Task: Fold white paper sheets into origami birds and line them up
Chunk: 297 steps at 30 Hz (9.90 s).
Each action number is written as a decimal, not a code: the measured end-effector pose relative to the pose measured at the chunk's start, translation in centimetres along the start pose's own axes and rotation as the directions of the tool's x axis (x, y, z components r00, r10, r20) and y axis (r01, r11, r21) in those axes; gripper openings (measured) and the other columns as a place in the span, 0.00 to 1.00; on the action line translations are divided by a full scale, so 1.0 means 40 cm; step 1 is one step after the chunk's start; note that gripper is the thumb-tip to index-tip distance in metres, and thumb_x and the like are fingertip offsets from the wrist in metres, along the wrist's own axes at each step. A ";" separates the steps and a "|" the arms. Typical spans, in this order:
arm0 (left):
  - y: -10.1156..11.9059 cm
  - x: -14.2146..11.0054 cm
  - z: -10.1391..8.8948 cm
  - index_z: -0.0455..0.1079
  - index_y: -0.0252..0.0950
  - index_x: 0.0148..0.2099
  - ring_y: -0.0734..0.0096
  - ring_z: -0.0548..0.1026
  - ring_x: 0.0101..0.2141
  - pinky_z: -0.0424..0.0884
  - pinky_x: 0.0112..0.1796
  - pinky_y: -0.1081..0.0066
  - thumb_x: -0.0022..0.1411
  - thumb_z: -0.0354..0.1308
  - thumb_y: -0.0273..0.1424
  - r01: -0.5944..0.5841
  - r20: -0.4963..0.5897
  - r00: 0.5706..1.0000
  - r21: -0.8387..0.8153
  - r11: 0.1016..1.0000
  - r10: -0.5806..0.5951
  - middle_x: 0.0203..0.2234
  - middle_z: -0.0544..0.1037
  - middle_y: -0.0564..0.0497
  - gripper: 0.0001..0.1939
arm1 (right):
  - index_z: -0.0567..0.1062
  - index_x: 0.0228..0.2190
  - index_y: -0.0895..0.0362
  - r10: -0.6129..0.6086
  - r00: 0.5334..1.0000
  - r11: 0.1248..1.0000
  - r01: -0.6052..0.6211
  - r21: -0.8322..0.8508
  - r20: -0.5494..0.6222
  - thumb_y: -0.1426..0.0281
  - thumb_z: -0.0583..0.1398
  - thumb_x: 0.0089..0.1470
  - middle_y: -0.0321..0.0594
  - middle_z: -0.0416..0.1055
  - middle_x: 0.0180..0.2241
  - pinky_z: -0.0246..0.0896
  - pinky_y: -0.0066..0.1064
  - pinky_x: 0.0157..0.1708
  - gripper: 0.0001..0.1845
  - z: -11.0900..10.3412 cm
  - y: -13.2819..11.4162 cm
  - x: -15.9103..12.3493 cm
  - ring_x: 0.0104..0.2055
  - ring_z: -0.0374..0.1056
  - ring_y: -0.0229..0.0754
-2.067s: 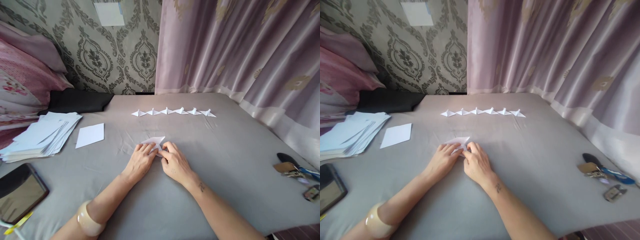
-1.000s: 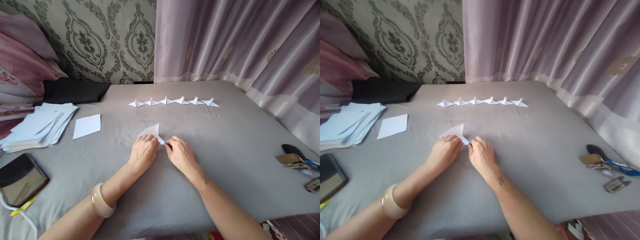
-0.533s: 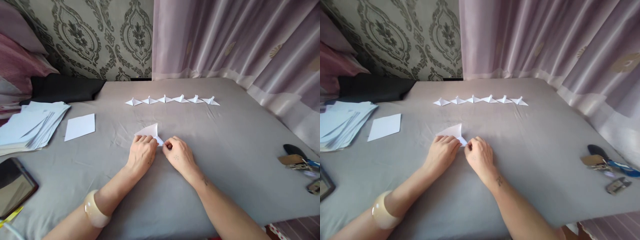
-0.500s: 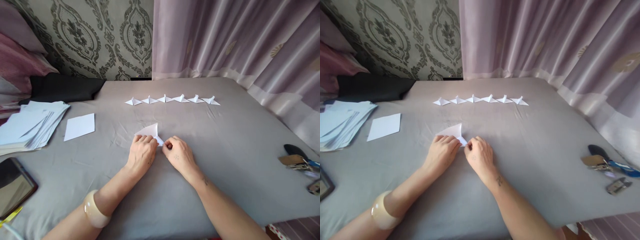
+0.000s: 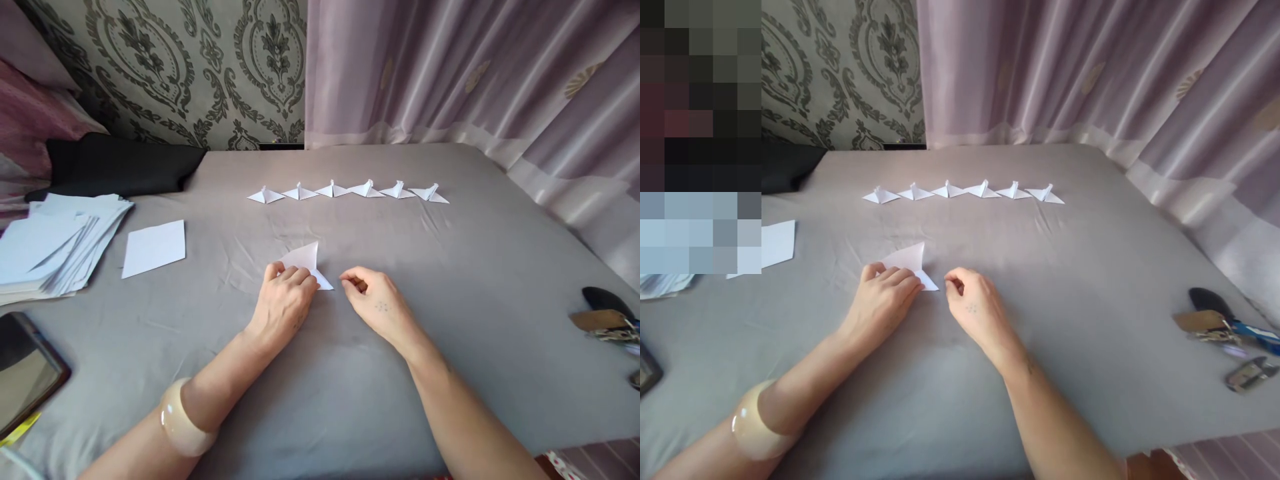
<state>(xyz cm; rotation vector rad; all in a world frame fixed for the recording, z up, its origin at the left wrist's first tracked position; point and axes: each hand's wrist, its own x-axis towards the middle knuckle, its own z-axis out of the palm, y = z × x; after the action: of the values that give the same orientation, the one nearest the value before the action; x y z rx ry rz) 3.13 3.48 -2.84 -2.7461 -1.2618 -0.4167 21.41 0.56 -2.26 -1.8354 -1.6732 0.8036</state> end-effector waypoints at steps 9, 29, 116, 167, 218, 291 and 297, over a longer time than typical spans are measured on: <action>0.000 -0.001 0.001 0.68 0.35 0.29 0.69 0.70 0.27 0.56 0.39 0.63 0.70 0.43 0.27 0.001 -0.011 1.000 -0.003 1.000 -0.001 0.24 0.75 0.51 0.18 | 0.78 0.43 0.50 -0.220 0.971 0.917 0.238 -0.320 0.092 0.76 0.51 0.58 0.38 0.72 0.34 0.57 0.28 0.31 0.19 0.007 -0.030 -0.044 0.36 0.68 0.38; -0.006 -0.004 0.000 0.70 0.37 0.30 0.68 0.71 0.29 0.55 0.39 0.62 0.69 0.45 0.27 -0.011 -0.007 1.000 -0.028 1.000 0.011 0.26 0.77 0.51 0.16 | 0.78 0.40 0.53 -0.280 0.954 0.836 0.299 -0.460 0.110 0.80 0.49 0.57 0.40 0.70 0.36 0.56 0.30 0.31 0.21 0.017 -0.031 -0.065 0.37 0.66 0.39; -0.044 -0.031 0.016 0.73 0.38 0.39 0.64 0.71 0.35 0.62 0.34 0.65 0.63 0.51 0.27 0.101 0.024 0.995 -0.197 0.975 -0.099 0.33 0.77 0.49 0.09 | 0.75 0.43 0.59 -0.542 0.840 0.576 0.390 -0.718 0.022 0.77 0.55 0.60 0.44 0.70 0.35 0.50 0.37 0.38 0.12 0.083 -0.029 -0.022 0.37 0.59 0.46; -0.043 0.011 0.024 0.71 0.35 0.26 0.68 0.71 0.28 0.66 0.30 0.69 0.57 0.53 0.27 0.431 0.184 0.901 -0.473 0.769 -0.392 0.25 0.73 0.49 0.08 | 0.77 0.29 0.54 0.027 0.950 0.812 0.160 -0.562 0.310 0.68 0.59 0.55 0.39 0.77 0.33 0.53 0.30 0.36 0.07 -0.009 -0.144 0.119 0.39 0.70 0.43; -0.042 0.003 0.016 0.75 0.36 0.36 0.61 0.69 0.41 0.67 0.45 0.63 0.52 0.53 0.22 0.457 0.258 0.889 -0.568 0.685 -0.379 0.35 0.71 0.47 0.12 | 0.76 0.30 0.52 0.059 0.927 0.856 0.143 -0.497 0.369 0.63 0.61 0.52 0.36 0.75 0.36 0.53 0.26 0.32 0.06 -0.025 -0.131 0.122 0.38 0.68 0.38; -0.033 0.008 0.041 0.68 0.36 0.26 0.61 0.69 0.39 0.69 0.44 0.61 0.54 0.55 0.27 0.499 0.201 0.861 -0.516 0.696 -0.468 0.34 0.68 0.46 0.05 | 0.77 0.27 0.54 0.083 0.925 0.823 0.146 -0.548 0.371 0.65 0.58 0.54 0.41 0.77 0.32 0.54 0.28 0.30 0.09 -0.014 -0.137 0.136 0.36 0.71 0.42; -0.054 0.022 0.025 0.68 0.35 0.31 0.65 0.69 0.36 0.69 0.40 0.64 0.53 0.56 0.26 0.574 0.316 0.817 -0.526 0.627 -0.482 0.33 0.68 0.48 0.01 | 0.77 0.27 0.53 0.094 0.925 0.819 0.139 -0.557 0.369 0.65 0.58 0.54 0.40 0.77 0.34 0.55 0.28 0.32 0.08 -0.012 -0.141 0.136 0.38 0.71 0.42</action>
<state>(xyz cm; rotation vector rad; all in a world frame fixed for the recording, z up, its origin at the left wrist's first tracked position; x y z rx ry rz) 2.25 5.72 -3.62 -2.8319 -2.3714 -0.8022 18.23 6.51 1.73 -2.1378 -2.3963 0.7248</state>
